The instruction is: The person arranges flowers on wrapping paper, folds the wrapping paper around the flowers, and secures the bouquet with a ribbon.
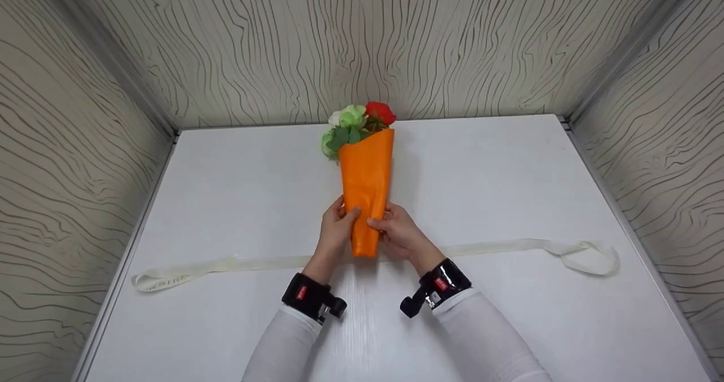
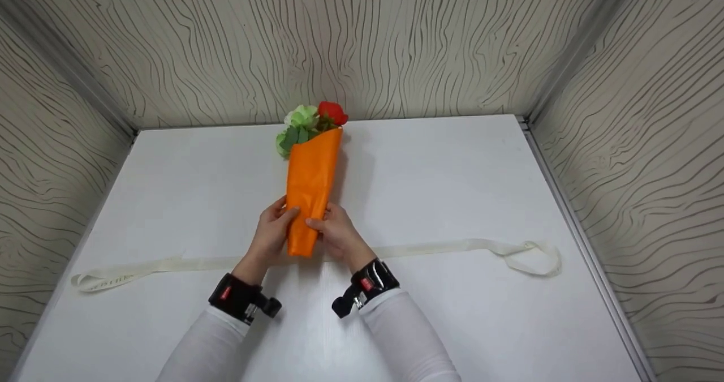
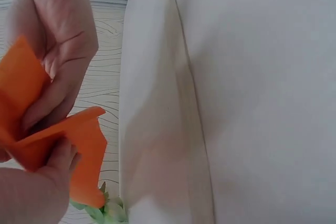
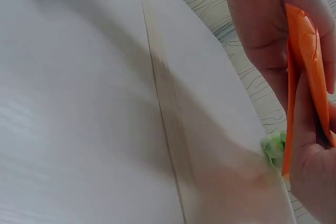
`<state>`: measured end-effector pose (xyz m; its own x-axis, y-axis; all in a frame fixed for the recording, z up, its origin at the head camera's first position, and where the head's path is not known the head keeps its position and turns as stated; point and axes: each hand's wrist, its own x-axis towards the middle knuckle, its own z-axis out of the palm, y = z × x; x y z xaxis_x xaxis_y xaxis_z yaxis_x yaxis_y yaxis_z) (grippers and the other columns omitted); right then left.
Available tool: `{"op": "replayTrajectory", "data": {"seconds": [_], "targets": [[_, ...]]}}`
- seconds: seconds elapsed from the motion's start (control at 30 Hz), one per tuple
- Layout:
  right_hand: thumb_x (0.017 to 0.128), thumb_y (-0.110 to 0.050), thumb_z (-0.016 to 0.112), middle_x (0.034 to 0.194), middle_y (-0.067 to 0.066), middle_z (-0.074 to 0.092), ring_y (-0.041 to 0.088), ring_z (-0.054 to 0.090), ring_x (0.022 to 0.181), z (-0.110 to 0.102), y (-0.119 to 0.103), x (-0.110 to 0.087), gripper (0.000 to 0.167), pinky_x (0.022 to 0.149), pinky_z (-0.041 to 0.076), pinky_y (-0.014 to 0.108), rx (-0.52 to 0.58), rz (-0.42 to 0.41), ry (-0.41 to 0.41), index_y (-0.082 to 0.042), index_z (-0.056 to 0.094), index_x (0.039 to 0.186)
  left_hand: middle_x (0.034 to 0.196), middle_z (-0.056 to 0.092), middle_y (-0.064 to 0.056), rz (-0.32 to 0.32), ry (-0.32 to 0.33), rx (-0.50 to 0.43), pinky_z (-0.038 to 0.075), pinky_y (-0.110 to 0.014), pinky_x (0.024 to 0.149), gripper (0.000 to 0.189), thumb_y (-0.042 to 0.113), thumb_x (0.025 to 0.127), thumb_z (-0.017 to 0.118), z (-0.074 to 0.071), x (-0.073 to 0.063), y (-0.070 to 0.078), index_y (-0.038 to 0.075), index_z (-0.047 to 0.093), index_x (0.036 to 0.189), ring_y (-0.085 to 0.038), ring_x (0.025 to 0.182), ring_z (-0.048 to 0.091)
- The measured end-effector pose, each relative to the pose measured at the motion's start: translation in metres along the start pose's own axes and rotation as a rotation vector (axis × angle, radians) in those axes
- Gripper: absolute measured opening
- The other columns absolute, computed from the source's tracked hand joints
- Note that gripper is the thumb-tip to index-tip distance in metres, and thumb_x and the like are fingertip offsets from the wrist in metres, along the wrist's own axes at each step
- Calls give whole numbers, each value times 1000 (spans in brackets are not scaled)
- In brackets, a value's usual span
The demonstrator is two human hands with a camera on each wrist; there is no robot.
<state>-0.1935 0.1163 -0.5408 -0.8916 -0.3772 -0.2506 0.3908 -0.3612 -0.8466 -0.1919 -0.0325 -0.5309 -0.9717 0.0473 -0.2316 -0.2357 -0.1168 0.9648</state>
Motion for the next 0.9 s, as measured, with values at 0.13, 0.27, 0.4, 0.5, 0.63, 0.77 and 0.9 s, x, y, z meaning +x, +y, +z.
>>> {"op": "replayTrajectory", "data": {"seconds": [0.13,0.27,0.4,0.5,0.63,0.77,0.9], "targets": [[83,-1,58,110,20,57,31,57,98,-1,-3,-4,46,82,45,41,-61,16,-63,4,37,123,112,57,-14,-43,51,-145,47,-30,78,51,16,85,59,-5,2,5,-2,39,128,-21,95,59],[82,-5,61,108,21,58,33,57,96,-2,-4,-8,47,81,45,42,-132,23,-108,3,39,123,108,58,-14,-57,65,-207,47,-31,79,50,11,80,64,-8,3,9,-2,43,123,-23,93,59],[81,-5,63,109,21,57,33,57,97,-4,-5,-13,45,80,45,42,-198,22,-114,1,43,121,108,57,-15,-60,62,-207,48,-33,78,55,6,75,69,-10,1,10,3,41,123,-25,92,59],[79,-5,65,109,19,56,31,56,96,-6,-7,-17,45,81,46,40,-280,2,-92,0,46,119,108,57,-15,-52,48,-183,49,-34,76,57,3,74,69,-10,-2,10,7,40,123,-26,91,59],[73,-3,69,113,17,50,29,53,98,-9,-12,-21,53,83,45,37,-316,-18,-47,-1,46,121,106,56,-17,-50,6,-168,49,-36,74,55,1,74,69,-7,-6,11,7,40,121,-27,90,59],[72,-5,72,118,18,48,31,53,100,-14,-20,-23,63,83,44,38,-179,11,56,-5,38,125,106,56,-17,-61,-33,-146,49,-36,74,55,1,74,69,-3,-12,10,6,40,121,-27,89,59],[72,-10,73,113,16,55,28,56,96,-21,-26,-24,62,80,46,36,-168,23,216,-5,37,124,105,56,-15,-87,-63,-81,50,-35,72,55,2,74,69,3,-17,5,6,39,120,-26,87,59]]}}
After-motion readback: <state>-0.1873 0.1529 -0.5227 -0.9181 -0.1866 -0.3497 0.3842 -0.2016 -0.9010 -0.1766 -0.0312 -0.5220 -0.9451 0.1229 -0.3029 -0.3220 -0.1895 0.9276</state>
